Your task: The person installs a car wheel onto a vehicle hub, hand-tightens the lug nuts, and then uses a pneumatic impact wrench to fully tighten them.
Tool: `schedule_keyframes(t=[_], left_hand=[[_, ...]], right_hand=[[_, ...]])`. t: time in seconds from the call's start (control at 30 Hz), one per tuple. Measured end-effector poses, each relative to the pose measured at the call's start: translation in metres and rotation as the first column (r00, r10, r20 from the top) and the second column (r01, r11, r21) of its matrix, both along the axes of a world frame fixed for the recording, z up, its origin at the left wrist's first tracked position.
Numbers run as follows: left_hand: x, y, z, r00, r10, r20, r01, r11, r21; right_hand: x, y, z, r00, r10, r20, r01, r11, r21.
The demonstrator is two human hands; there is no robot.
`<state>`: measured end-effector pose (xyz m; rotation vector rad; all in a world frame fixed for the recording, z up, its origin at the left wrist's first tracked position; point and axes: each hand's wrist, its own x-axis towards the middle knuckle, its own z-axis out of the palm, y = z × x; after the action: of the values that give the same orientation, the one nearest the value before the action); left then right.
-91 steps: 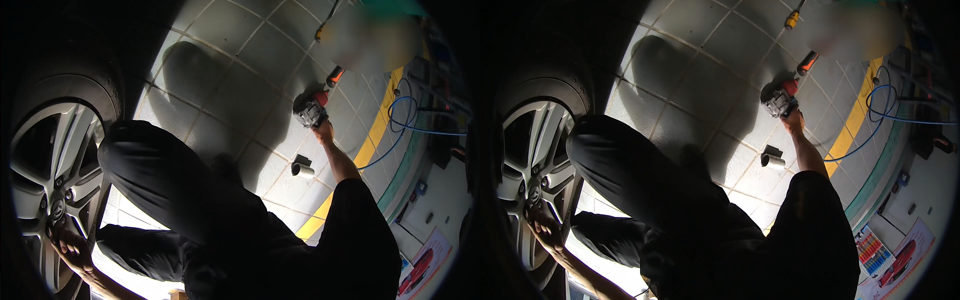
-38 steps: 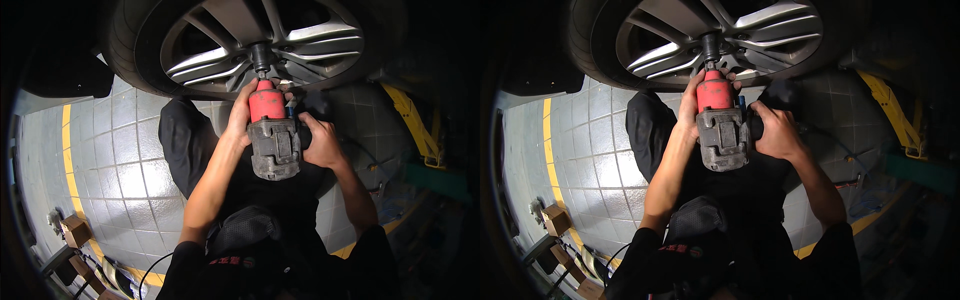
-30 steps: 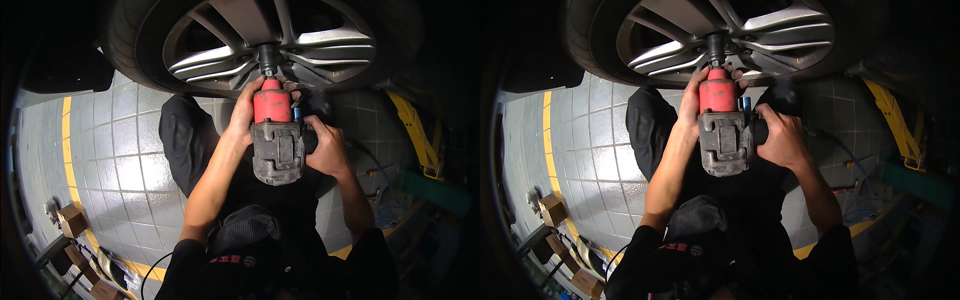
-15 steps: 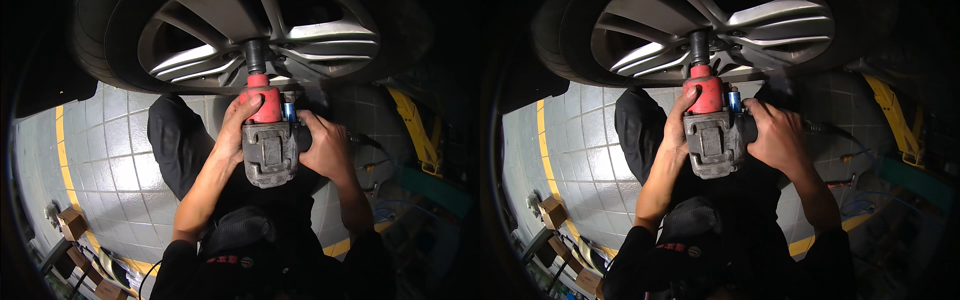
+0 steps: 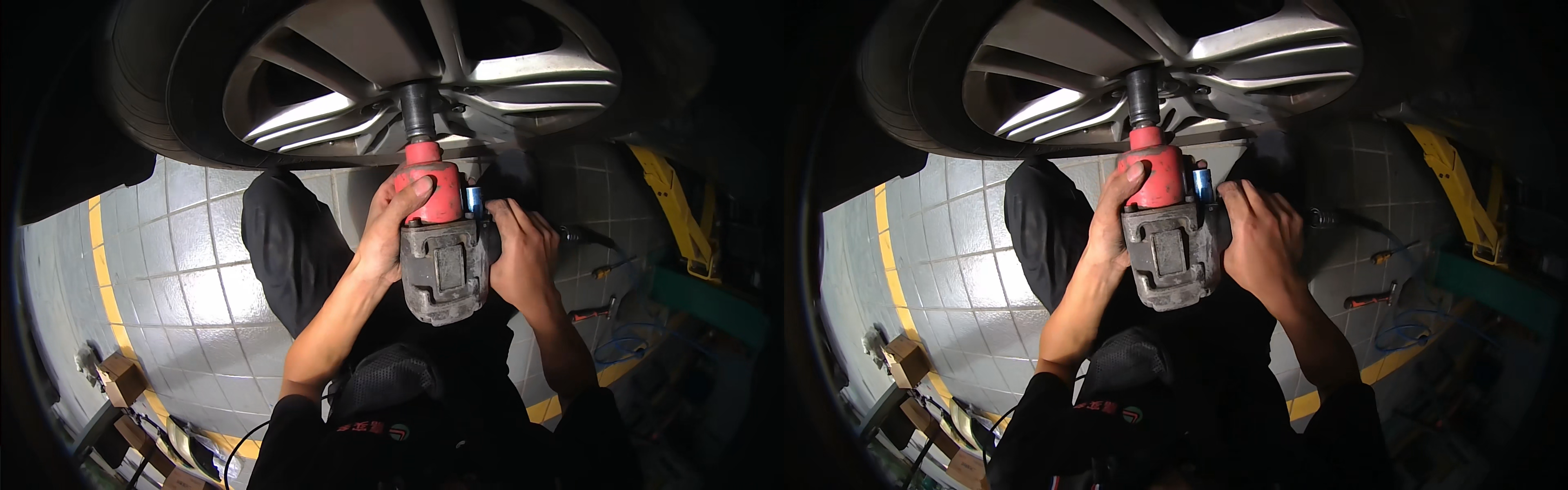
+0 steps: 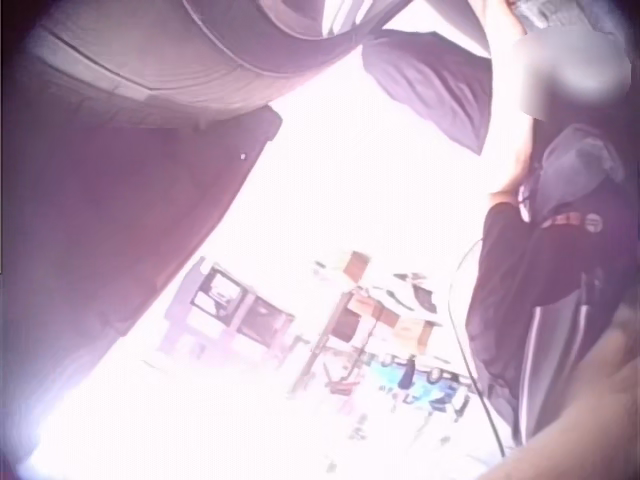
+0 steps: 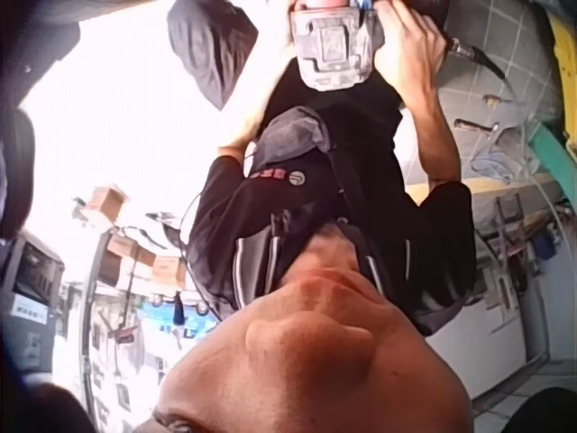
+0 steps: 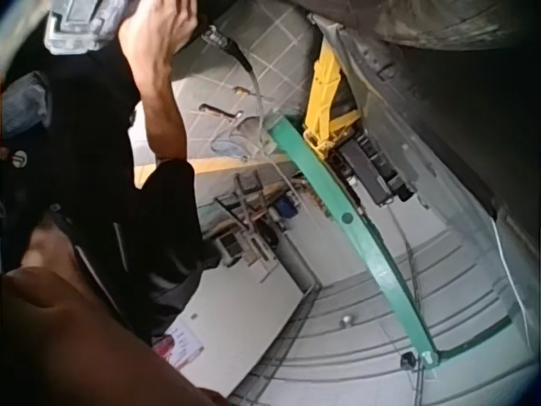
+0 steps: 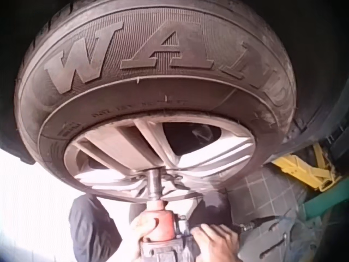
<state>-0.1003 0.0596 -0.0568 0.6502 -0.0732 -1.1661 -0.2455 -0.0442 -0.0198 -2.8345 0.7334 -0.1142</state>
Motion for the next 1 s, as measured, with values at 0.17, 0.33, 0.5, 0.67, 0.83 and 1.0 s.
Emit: schedule_keyframes(t=[0.17,0.33,0.5,0.67,0.83,1.0], left_hand=[[0.002,-0.002,-0.017,0.997,-0.059,-0.051,0.055,0.995,-0.083],[0.0,-0.003,-0.015,0.997,-0.07,0.026,0.071,0.997,-0.026],[-0.003,-0.004,-0.015,0.998,-0.062,0.031,0.063,0.997,-0.032],[0.038,-0.028,0.004,0.986,-0.034,-0.165,-0.001,0.978,-0.211],[0.06,-0.046,-0.031,0.983,-0.133,-0.127,0.115,0.984,-0.139],[-0.025,-0.021,-0.033,0.998,-0.027,-0.056,0.029,0.999,0.039]], right_hand=[[0.004,-0.005,0.016,0.996,0.092,-0.018,-0.092,0.996,-0.017],[-0.001,-0.002,0.014,0.998,0.057,-0.037,-0.058,0.998,-0.029],[-0.001,-0.003,0.011,0.999,0.035,0.037,-0.034,0.999,-0.01],[-0.002,0.001,0.0,0.986,0.018,0.165,-0.021,1.0,0.017],[-0.012,-0.008,0.002,0.98,0.118,0.158,-0.12,0.993,0.002],[-0.075,0.006,-0.014,0.987,0.136,0.087,-0.141,0.988,0.059]])
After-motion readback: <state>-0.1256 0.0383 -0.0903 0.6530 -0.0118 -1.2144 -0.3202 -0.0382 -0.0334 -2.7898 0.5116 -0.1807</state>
